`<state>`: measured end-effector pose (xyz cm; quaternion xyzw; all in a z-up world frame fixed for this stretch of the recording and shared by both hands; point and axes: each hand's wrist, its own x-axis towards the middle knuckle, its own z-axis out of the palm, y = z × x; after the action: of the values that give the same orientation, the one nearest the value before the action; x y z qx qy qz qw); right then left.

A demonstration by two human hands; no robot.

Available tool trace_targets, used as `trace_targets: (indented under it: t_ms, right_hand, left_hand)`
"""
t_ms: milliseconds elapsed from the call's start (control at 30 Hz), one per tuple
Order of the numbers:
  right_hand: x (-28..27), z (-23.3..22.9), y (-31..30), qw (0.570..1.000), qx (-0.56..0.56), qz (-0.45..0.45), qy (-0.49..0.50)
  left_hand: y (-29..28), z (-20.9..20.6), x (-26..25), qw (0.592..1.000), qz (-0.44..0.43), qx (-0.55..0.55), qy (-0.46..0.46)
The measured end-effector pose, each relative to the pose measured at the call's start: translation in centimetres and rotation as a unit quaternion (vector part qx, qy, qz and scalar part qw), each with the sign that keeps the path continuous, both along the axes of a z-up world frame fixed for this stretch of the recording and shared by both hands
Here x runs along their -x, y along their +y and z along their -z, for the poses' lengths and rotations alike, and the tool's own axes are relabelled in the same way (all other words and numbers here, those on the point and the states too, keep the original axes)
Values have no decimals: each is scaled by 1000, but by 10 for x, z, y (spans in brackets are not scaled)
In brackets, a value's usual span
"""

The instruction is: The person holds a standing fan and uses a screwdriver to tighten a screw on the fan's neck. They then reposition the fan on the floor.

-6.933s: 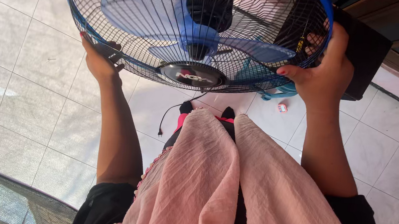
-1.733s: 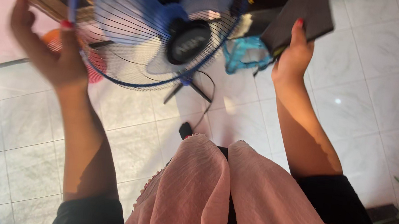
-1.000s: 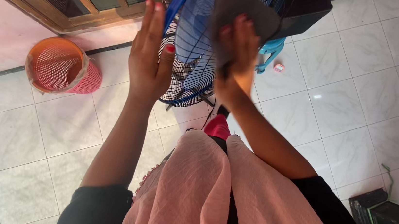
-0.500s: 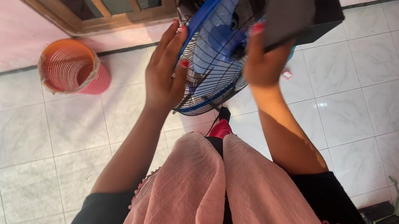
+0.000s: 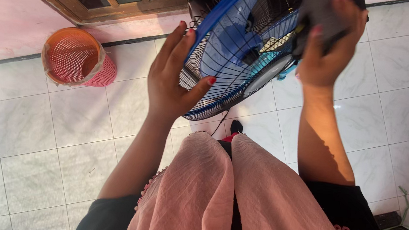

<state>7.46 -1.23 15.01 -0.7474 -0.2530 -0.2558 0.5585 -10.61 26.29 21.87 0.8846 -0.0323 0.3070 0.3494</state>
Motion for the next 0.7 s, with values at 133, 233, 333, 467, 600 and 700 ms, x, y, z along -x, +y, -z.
trace_targets:
  t_ms: [133,233,333,467,600,700]
  right_hand:
    - [-45,24,-50,862,-434,-134,226]
    - [-60,24,-83,829,-493,-121,235]
    - [-75,11,-69,913,-389,-43,113]
    - [-62,-26,-14,945,-265,21,191]
    - [-34,-72,24,964,195,-71,-164]
    - [-54,-91,30,946,158,-240,-154]
  left_hand:
    - [-2,-19,3,999,-26,-21,17]
    - [-10,-34,0,997,-59,-39,15]
    - [-19,-51,-11,996,-80,-49,12]
    - [-47,-67,-29,987,-110,-106,46]
    - [-79,-68,-47,949,-184,-247,62]
    - [-82,-67,-51,946,-200,-246,73]
